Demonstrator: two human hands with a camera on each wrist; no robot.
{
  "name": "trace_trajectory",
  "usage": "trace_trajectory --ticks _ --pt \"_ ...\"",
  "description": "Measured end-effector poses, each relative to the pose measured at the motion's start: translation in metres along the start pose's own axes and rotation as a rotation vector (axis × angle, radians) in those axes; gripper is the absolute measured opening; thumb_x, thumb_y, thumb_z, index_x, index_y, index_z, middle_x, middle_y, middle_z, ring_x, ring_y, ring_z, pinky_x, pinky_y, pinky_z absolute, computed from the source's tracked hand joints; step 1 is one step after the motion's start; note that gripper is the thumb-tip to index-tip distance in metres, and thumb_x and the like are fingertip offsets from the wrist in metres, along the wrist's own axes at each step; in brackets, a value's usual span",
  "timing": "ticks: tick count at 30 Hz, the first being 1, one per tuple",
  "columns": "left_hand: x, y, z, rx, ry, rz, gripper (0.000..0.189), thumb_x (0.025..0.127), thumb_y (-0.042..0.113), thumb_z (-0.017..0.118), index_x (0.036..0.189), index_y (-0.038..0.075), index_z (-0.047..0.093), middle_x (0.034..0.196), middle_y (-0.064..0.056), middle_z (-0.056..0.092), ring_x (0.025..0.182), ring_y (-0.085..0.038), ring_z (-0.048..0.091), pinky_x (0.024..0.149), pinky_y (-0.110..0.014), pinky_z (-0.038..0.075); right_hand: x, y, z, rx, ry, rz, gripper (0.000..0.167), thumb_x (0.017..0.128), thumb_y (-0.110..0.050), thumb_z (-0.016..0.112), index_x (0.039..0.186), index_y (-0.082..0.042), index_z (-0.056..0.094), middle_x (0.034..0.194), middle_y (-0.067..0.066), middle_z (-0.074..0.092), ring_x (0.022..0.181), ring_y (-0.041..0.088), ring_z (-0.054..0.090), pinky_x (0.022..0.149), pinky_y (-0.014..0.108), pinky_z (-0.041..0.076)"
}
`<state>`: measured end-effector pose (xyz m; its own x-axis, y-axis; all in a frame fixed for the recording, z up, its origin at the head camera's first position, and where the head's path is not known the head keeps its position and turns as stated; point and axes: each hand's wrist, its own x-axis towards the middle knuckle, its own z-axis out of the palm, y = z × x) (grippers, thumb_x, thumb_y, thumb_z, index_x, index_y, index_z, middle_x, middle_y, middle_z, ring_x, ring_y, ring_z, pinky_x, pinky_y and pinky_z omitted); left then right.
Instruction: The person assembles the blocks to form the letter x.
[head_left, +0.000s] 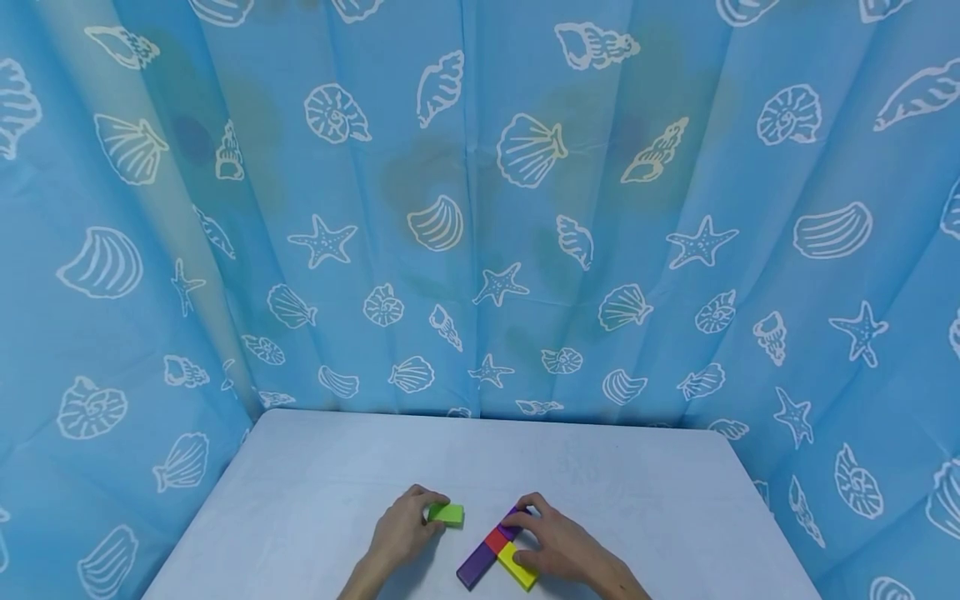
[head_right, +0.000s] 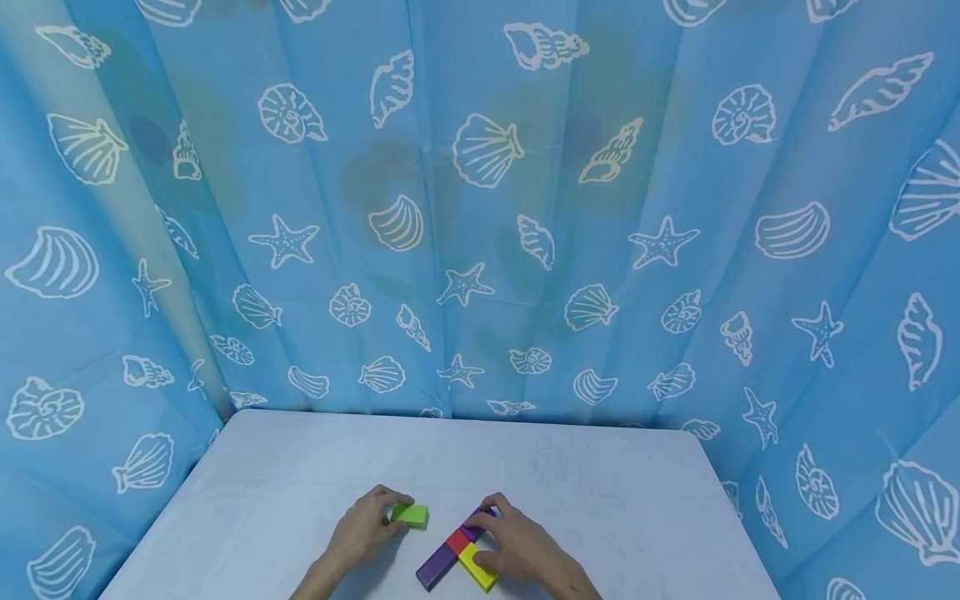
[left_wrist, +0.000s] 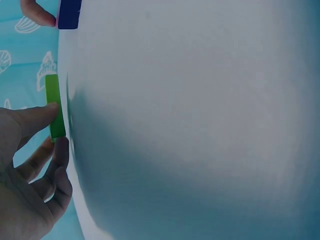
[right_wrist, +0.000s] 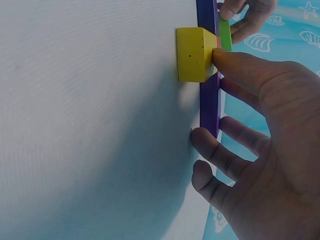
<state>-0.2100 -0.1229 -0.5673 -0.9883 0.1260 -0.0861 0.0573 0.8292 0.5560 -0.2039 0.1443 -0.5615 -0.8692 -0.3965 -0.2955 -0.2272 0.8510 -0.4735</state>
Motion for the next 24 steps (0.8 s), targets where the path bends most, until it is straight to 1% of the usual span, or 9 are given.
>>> trace_trajectory --ticks 5,10,13,19,24 --pt "0.0004 0.0018 0.0019 -0.008 -0.026 -0.009 0.029 0.085 0.015 0.080 0.113 0.021 0.075 0.108 0.002 0.063 0.079 -0.011 0.056 0.069 -0.033 0.050 0.0004 0.0005 0.0004 0.008 -0.002 0.007 0.040 0.085 -0.041 0.078 0.124 -0.040 0.067 0.134 0.000 0.047 0.104 0.017 0.055 0.097 0.049 0.051" --pt "0.0004 0.0007 0.0025 -0.006 -0.033 0.015 0.030 0.084 0.017 0.080 0.113 0.022 0.075 0.108 0.002 0.063 0.078 -0.010 0.056 0.068 -0.033 0.049 0.0012 0.0006 0.0016 -0.006 0.003 0.002 0.040 0.085 -0.040 0.078 0.124 -0.039 0.067 0.133 -0.001 0.047 0.104 0.017 0.055 0.096 0.047 0.052" --pt "0.0008 0.0011 0.0031 -0.008 -0.040 0.022 0.030 0.084 0.018 0.080 0.113 0.023 0.074 0.108 0.003 0.063 0.079 -0.010 0.057 0.069 -0.034 0.050 0.0024 0.0012 0.0021 0.008 -0.001 0.014 0.040 0.084 -0.040 0.079 0.123 -0.039 0.067 0.132 -0.001 0.048 0.104 0.017 0.055 0.097 0.047 0.052" --pt "0.0012 0.0053 0.0047 -0.017 -0.045 0.014 0.030 0.084 0.018 0.080 0.112 0.023 0.075 0.107 0.004 0.063 0.080 -0.011 0.057 0.070 -0.036 0.050 0.0016 0.0015 0.0018 0.019 -0.011 0.013 0.040 0.084 -0.040 0.079 0.122 -0.040 0.067 0.133 0.000 0.048 0.105 0.019 0.055 0.097 0.049 0.052" --pt "0.0012 0.0098 0.0050 -0.007 -0.045 0.008 0.029 0.084 0.017 0.080 0.112 0.022 0.075 0.105 0.004 0.063 0.080 -0.011 0.056 0.070 -0.035 0.049 0.0009 0.0010 0.0000 0.020 -0.015 0.007 0.039 0.086 -0.041 0.078 0.123 -0.040 0.067 0.133 -0.001 0.047 0.105 0.018 0.055 0.097 0.049 0.052"
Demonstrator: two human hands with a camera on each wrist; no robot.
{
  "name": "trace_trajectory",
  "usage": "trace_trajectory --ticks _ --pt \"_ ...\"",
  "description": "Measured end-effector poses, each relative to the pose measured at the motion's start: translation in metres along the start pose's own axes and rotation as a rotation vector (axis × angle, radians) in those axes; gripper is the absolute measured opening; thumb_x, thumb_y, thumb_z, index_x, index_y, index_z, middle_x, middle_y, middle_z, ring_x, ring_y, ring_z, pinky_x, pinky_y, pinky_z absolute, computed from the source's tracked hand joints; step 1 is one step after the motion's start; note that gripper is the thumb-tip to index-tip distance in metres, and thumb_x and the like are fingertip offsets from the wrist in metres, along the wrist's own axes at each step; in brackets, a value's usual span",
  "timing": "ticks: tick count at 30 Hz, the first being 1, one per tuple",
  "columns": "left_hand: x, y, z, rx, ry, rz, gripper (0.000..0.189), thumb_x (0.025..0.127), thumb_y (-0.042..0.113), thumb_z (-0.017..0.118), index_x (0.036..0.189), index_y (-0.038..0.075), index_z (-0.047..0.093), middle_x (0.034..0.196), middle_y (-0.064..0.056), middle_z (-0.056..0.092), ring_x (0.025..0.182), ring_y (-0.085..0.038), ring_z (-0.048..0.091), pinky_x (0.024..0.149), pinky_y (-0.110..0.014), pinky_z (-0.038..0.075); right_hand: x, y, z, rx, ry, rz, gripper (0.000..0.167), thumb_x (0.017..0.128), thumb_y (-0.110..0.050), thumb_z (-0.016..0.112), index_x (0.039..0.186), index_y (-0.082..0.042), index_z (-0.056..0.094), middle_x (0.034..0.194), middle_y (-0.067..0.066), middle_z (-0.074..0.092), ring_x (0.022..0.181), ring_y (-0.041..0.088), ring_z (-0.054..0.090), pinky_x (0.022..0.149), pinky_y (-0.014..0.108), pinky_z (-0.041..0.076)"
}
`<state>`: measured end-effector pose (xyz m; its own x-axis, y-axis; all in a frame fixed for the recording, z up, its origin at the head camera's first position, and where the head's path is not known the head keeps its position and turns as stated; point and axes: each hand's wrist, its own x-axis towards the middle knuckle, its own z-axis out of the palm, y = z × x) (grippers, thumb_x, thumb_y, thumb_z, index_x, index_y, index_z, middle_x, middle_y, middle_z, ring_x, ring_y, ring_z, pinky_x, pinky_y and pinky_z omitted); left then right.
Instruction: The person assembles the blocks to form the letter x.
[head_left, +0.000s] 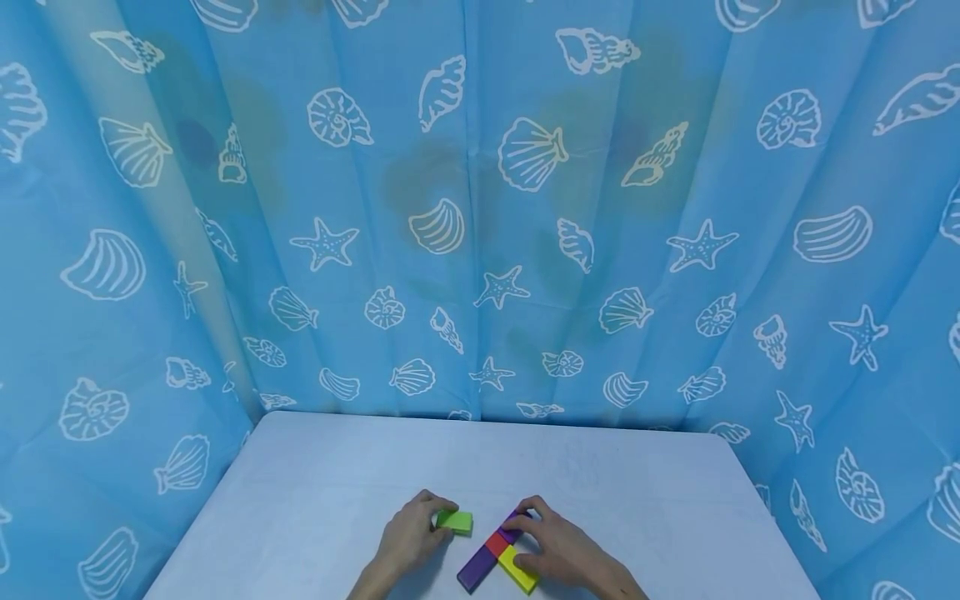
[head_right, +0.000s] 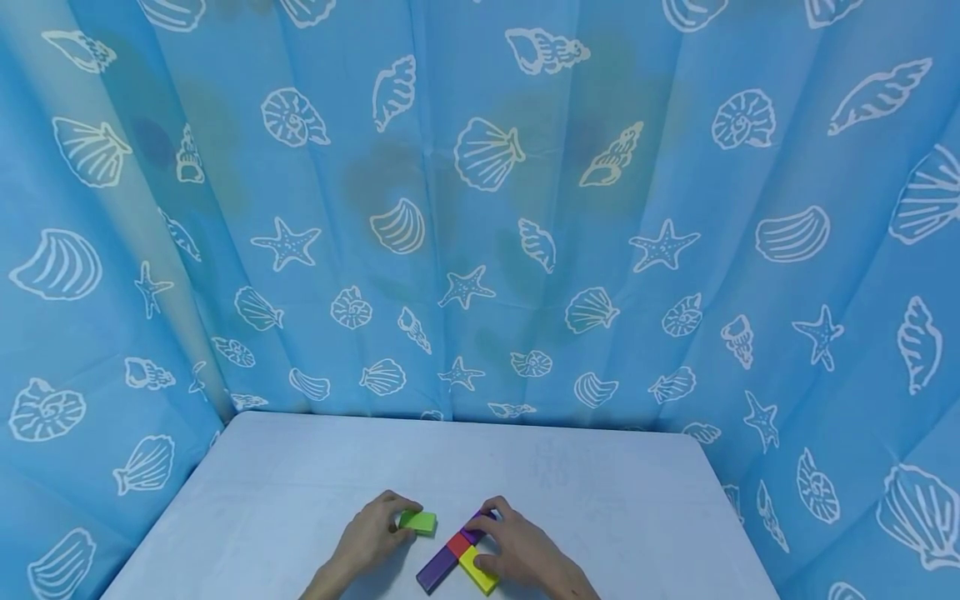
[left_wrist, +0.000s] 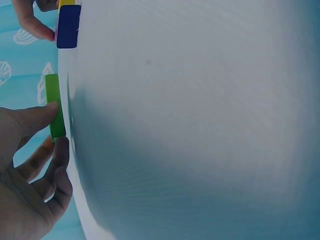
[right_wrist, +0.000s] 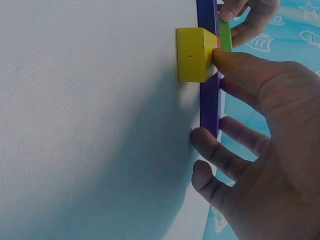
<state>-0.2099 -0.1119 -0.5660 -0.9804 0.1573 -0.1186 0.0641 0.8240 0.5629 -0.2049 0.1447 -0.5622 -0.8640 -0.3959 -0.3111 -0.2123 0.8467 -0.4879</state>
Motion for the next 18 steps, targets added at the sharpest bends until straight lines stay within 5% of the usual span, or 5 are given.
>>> trace_trajectory --ticks 18 --pt "-0.0035 0.0033 0.0039 0.013 0.007 0.037 0.030 0.083 0.020 0.081 0.112 0.025 0.075 0.105 0.005 0.062 0.081 -0.009 0.055 0.068 -0.033 0.047 -0.0046 -0.0023 -0.0012 0.001 0.018 -0.003 0.040 0.086 -0.040 0.078 0.124 -0.040 0.066 0.132 -0.002 0.048 0.104 0.018 0.055 0.096 0.049 0.052"
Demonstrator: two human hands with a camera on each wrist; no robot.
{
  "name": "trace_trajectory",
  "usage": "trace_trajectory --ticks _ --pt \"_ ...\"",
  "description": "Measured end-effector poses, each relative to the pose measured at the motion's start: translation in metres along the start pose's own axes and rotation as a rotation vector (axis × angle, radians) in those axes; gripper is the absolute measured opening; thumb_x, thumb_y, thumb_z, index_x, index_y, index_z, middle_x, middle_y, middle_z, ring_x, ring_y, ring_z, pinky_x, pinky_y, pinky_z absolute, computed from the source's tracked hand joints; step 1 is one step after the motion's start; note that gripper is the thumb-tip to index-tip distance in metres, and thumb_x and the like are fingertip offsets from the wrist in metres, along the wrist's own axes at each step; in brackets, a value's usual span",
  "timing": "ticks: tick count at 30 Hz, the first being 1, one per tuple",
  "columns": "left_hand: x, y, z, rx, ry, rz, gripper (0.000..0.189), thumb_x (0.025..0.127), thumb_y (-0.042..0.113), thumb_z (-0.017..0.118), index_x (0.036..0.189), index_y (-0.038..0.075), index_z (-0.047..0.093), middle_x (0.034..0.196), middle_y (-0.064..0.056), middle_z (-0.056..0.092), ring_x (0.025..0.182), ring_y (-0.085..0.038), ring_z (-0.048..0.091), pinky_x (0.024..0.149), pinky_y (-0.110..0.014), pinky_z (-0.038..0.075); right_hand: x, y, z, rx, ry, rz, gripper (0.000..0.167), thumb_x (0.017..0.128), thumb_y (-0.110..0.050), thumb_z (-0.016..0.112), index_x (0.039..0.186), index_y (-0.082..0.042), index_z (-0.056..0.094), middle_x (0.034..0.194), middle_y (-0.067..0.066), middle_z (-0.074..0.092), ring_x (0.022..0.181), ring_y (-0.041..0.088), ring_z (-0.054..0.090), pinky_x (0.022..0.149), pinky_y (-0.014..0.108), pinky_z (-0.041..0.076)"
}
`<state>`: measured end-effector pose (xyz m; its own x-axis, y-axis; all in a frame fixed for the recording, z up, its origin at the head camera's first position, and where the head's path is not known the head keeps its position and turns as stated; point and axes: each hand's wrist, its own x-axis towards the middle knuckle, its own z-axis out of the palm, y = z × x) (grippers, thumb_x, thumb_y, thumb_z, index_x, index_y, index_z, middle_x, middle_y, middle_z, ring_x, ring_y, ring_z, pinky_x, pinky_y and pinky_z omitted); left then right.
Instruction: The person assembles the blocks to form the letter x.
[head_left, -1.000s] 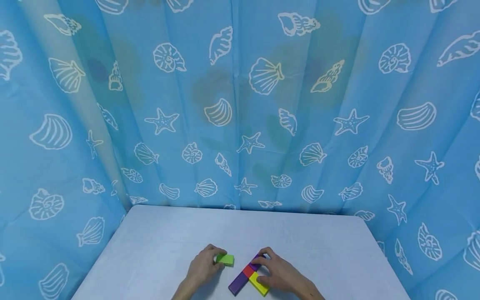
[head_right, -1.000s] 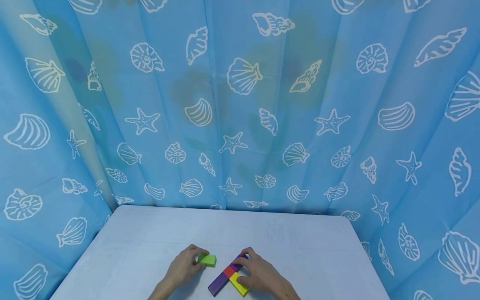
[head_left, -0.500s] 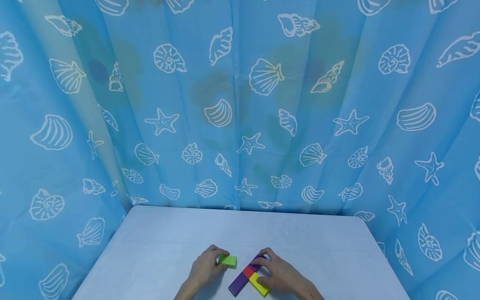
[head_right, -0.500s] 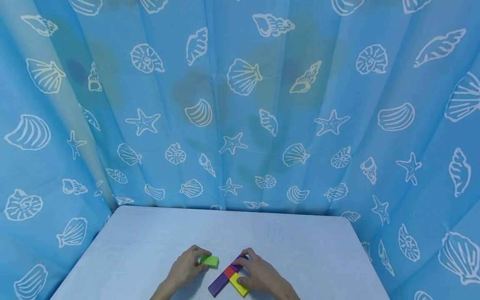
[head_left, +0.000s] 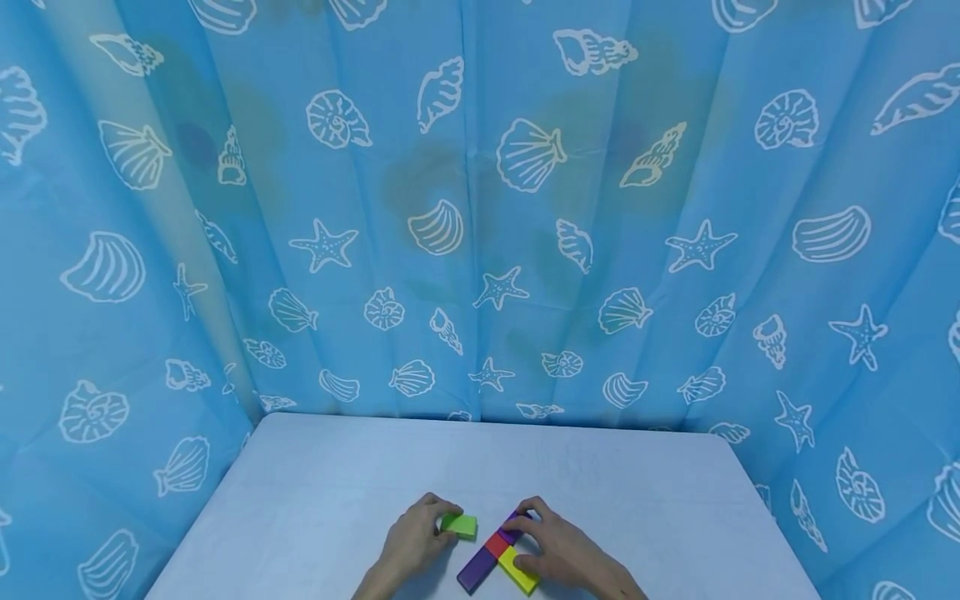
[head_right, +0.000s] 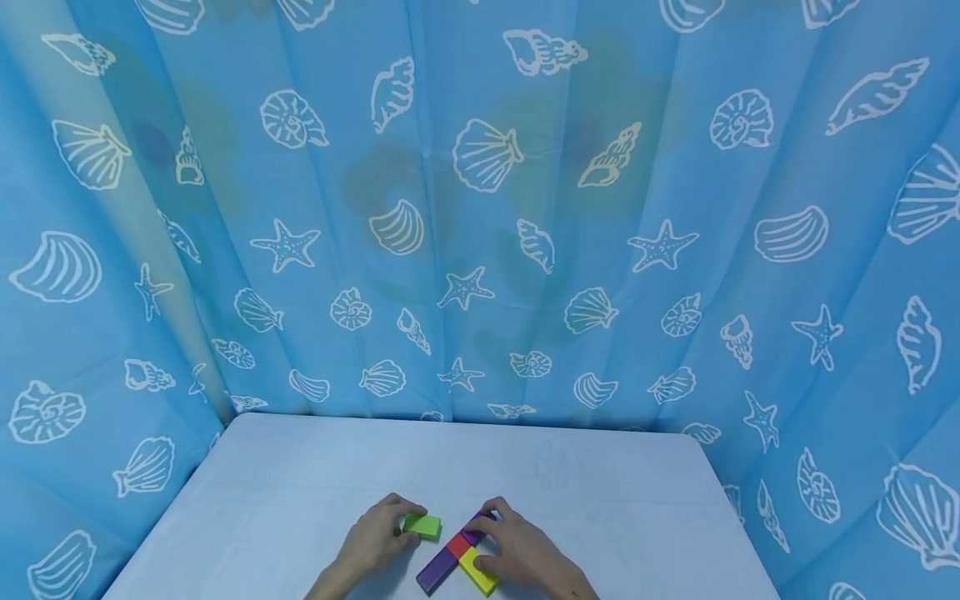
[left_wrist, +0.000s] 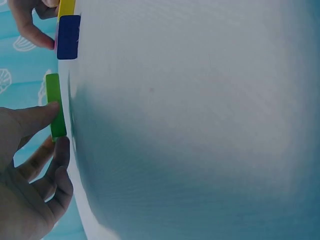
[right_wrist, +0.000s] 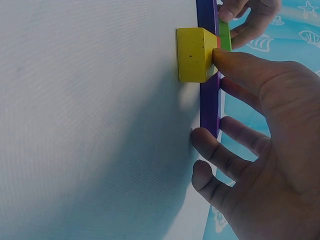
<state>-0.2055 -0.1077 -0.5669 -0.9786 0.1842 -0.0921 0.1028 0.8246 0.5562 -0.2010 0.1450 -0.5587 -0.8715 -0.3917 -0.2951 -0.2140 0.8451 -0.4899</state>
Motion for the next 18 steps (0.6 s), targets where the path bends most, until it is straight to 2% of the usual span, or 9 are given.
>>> trace_trajectory --ticks 11,18 --pt "-0.0002 0.0038 0.0013 0.012 -0.013 0.018 0.030 0.084 0.020 0.080 0.113 0.023 0.075 0.106 0.004 0.063 0.083 -0.010 0.057 0.070 -0.035 0.049 -0.0005 -0.0005 -0.0019 -0.004 -0.012 -0.021 0.039 0.087 -0.039 0.077 0.124 -0.038 0.067 0.132 0.000 0.047 0.103 0.020 0.055 0.096 0.050 0.052" --pt "0.0012 0.0069 0.0022 0.007 -0.031 0.008 0.029 0.084 0.019 0.080 0.112 0.024 0.075 0.105 0.003 0.063 0.086 -0.012 0.058 0.073 -0.038 0.050 0.0000 -0.0001 -0.0019 -0.017 -0.003 -0.023 0.040 0.086 -0.040 0.077 0.124 -0.038 0.066 0.133 0.000 0.048 0.103 0.020 0.055 0.096 0.050 0.052"
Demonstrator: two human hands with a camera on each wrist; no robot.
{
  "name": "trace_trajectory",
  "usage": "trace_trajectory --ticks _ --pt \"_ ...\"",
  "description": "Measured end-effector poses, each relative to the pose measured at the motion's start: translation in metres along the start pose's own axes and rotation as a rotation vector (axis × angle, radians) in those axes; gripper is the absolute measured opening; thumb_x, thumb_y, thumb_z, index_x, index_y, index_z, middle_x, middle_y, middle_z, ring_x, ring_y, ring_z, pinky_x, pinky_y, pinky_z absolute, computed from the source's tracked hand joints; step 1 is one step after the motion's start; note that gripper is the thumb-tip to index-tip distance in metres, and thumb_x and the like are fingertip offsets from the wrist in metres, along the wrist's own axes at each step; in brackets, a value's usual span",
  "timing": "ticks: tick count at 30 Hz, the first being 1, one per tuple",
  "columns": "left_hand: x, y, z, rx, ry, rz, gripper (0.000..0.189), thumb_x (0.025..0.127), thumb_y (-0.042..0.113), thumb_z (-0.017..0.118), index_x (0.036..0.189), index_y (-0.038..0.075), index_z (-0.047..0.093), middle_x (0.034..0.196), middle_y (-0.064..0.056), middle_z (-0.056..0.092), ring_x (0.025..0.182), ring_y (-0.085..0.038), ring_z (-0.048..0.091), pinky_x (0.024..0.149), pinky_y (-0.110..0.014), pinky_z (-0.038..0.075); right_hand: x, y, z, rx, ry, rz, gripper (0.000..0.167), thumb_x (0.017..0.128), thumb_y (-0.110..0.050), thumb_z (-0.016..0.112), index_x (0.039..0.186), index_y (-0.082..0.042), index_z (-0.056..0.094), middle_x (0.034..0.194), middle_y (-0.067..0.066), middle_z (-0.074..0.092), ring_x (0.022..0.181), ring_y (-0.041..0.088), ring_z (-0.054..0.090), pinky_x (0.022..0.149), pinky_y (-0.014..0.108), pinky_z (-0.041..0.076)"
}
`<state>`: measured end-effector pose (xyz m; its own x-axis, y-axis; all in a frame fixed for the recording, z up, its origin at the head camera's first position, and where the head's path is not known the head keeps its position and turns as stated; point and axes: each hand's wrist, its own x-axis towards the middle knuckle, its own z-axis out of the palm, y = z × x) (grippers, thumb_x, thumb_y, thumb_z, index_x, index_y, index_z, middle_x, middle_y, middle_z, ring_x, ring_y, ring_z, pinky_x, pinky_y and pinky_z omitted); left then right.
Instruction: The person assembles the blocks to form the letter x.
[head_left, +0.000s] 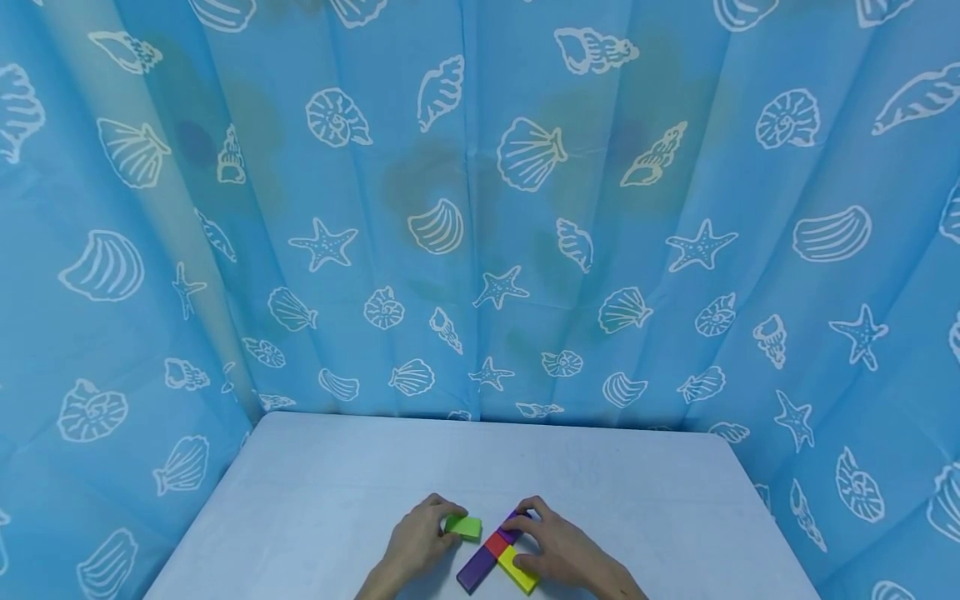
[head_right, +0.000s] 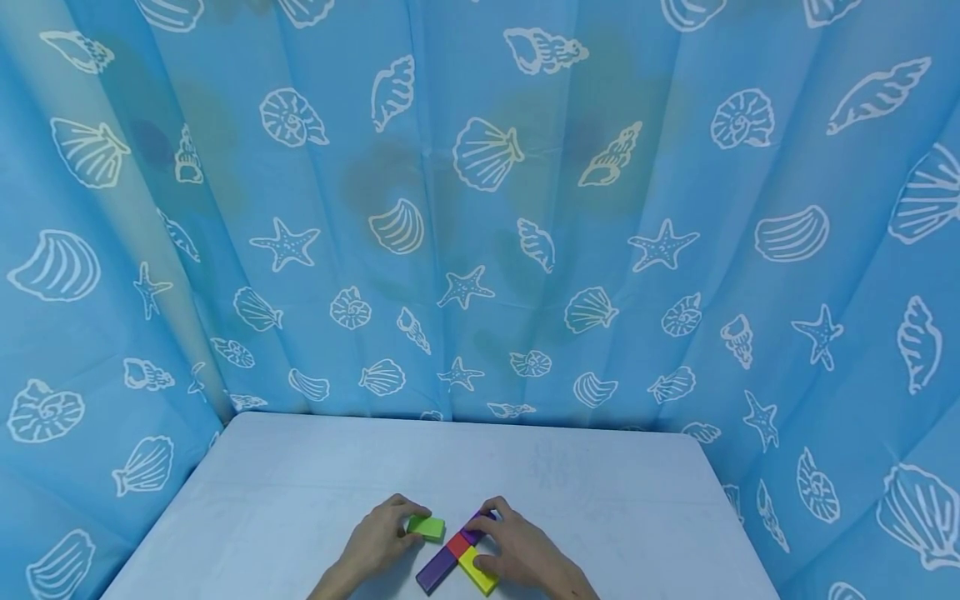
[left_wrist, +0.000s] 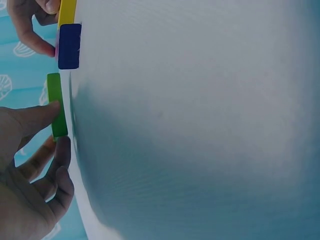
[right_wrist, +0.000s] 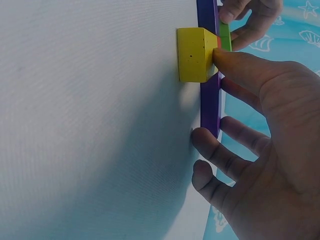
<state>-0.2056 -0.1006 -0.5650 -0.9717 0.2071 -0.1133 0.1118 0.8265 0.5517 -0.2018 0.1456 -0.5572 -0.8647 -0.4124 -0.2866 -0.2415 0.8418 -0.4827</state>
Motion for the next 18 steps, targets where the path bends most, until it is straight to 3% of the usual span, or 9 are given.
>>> trace_trajectory --ticks 18 --pt "-0.0021 0.0056 0.0006 0.006 -0.005 -0.003 0.029 0.083 0.018 0.081 0.111 0.022 0.075 0.103 0.002 0.063 0.093 -0.020 0.063 0.083 -0.047 0.053 0.0008 0.0021 0.0018 0.000 0.009 -0.009 0.040 0.087 -0.040 0.077 0.125 -0.038 0.066 0.133 0.000 0.048 0.101 0.018 0.056 0.095 0.048 0.053"
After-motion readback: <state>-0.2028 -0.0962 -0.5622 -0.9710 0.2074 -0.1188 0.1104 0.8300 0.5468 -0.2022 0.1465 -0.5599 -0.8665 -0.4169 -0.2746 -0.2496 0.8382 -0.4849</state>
